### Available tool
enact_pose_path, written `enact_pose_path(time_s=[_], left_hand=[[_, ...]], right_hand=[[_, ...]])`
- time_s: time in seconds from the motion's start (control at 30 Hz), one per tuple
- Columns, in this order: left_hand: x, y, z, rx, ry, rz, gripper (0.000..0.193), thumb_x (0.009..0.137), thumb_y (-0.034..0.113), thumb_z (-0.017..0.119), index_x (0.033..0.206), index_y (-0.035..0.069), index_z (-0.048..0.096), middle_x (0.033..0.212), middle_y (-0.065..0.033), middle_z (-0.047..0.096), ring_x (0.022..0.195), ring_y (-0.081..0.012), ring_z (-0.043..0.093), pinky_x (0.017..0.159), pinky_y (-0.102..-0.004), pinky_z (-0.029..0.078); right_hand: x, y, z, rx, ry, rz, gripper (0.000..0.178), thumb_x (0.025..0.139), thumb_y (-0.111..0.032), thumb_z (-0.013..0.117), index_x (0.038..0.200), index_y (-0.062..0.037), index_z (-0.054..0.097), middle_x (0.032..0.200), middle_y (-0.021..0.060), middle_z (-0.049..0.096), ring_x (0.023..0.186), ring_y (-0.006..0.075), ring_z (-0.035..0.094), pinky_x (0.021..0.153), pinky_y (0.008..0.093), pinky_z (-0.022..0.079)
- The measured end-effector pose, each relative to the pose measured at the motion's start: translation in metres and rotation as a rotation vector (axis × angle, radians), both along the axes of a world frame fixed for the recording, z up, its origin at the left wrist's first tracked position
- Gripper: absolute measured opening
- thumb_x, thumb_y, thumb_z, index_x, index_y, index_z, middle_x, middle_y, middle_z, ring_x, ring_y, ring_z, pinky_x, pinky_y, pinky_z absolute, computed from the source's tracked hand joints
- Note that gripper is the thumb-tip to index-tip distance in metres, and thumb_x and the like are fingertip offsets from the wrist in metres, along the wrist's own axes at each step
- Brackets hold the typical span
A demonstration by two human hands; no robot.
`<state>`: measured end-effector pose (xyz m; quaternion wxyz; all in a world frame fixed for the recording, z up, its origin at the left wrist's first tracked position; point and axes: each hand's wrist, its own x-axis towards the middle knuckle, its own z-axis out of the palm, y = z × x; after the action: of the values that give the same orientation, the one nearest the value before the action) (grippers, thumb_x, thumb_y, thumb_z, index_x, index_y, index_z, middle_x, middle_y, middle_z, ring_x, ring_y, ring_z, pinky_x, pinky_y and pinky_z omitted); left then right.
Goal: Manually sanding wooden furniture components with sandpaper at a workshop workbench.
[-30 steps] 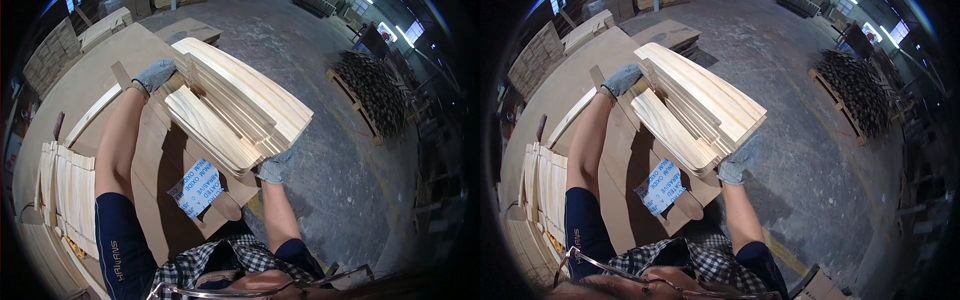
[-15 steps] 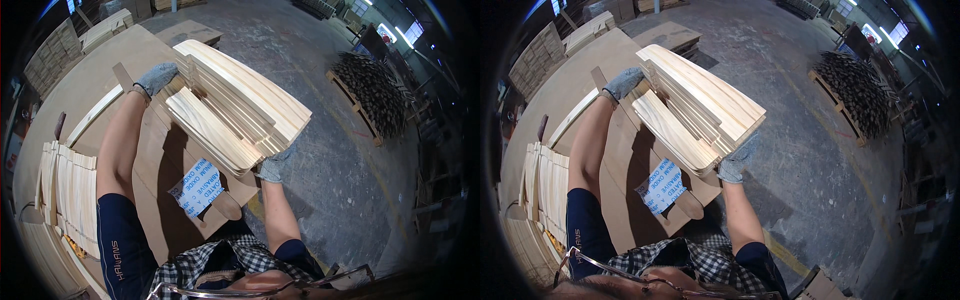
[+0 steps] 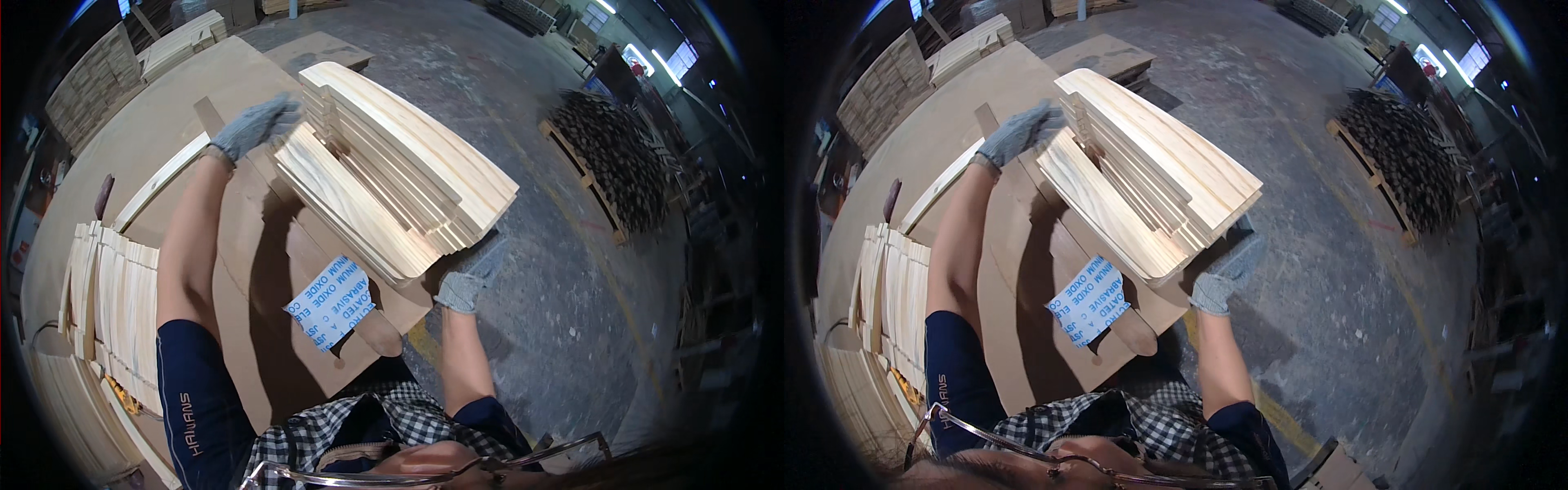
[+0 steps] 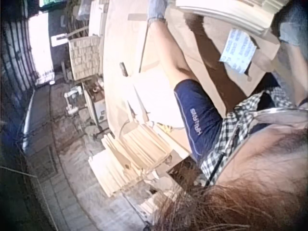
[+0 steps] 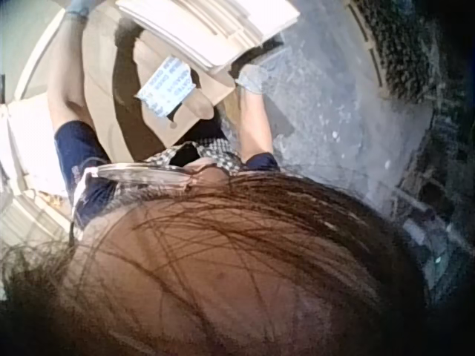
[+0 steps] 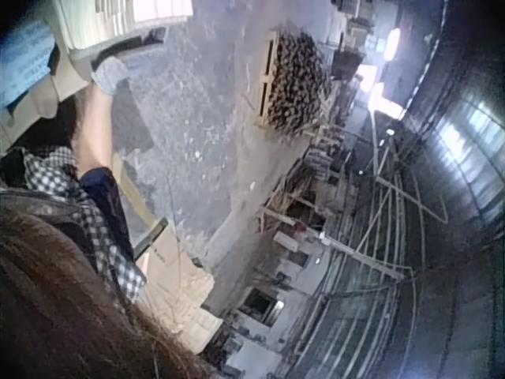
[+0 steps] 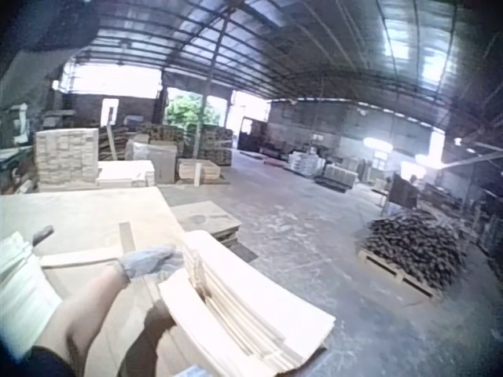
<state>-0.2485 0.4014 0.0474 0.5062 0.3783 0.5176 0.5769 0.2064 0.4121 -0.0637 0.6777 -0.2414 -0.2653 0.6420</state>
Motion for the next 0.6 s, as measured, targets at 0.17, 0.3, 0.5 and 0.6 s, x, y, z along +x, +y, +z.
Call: enact_pose_path(time_s=[0.17,0.3,0.5,0.6], left_hand=[[0.008,-0.042,-0.014,-0.097,0.016,0.052,0.073,0.105,0.056,0.043,0.142,-0.007,0.051,0.137,-0.0138,0.061,0.120,-0.0209,0.062,0.101,-0.0306,0.051],[0.039,-0.055,-0.029,0.189,-0.160,-0.040,0.075,0.106,0.057,0.038,0.144,-0.007,0.047,0.141,-0.0154,0.058,0.125,-0.0238,0.059,0.110,-0.0343,0.045],[0.055,-0.052,-0.043,0.259,-0.166,0.122,0.063,0.107,0.049,0.044,0.136,-0.006,0.056,0.132,-0.0129,0.064,0.123,-0.0208,0.059,0.108,-0.0325,0.044],[0.055,-0.048,-0.049,0.204,-0.137,0.245,0.061,0.108,0.046,0.042,0.139,-0.005,0.054,0.138,-0.0137,0.061,0.125,-0.0230,0.059,0.110,-0.0356,0.044]], right_hand=[[0.019,-0.064,0.021,0.043,-0.435,-0.204,0.052,0.110,-0.034,0.043,0.146,0.0031,0.045,0.148,0.0164,0.050,0.135,0.0292,0.048,0.115,0.0411,0.036],[0.019,-0.128,0.049,0.680,-1.531,-0.476,0.048,0.108,-0.020,0.045,0.150,0.0038,0.041,0.150,0.0221,0.048,0.133,0.0325,0.053,0.109,0.0401,0.044],[-0.025,-0.162,0.070,0.286,-1.222,0.027,0.066,0.105,-0.025,0.051,0.156,0.0065,0.023,0.156,0.0274,0.036,0.143,0.0368,0.040,0.114,0.0420,0.034],[-0.044,-0.161,0.064,0.504,-1.339,-0.202,0.079,0.102,-0.028,0.056,0.154,0.0147,0.014,0.157,0.0366,0.024,0.147,0.0494,0.024,0.121,0.0512,0.017]])
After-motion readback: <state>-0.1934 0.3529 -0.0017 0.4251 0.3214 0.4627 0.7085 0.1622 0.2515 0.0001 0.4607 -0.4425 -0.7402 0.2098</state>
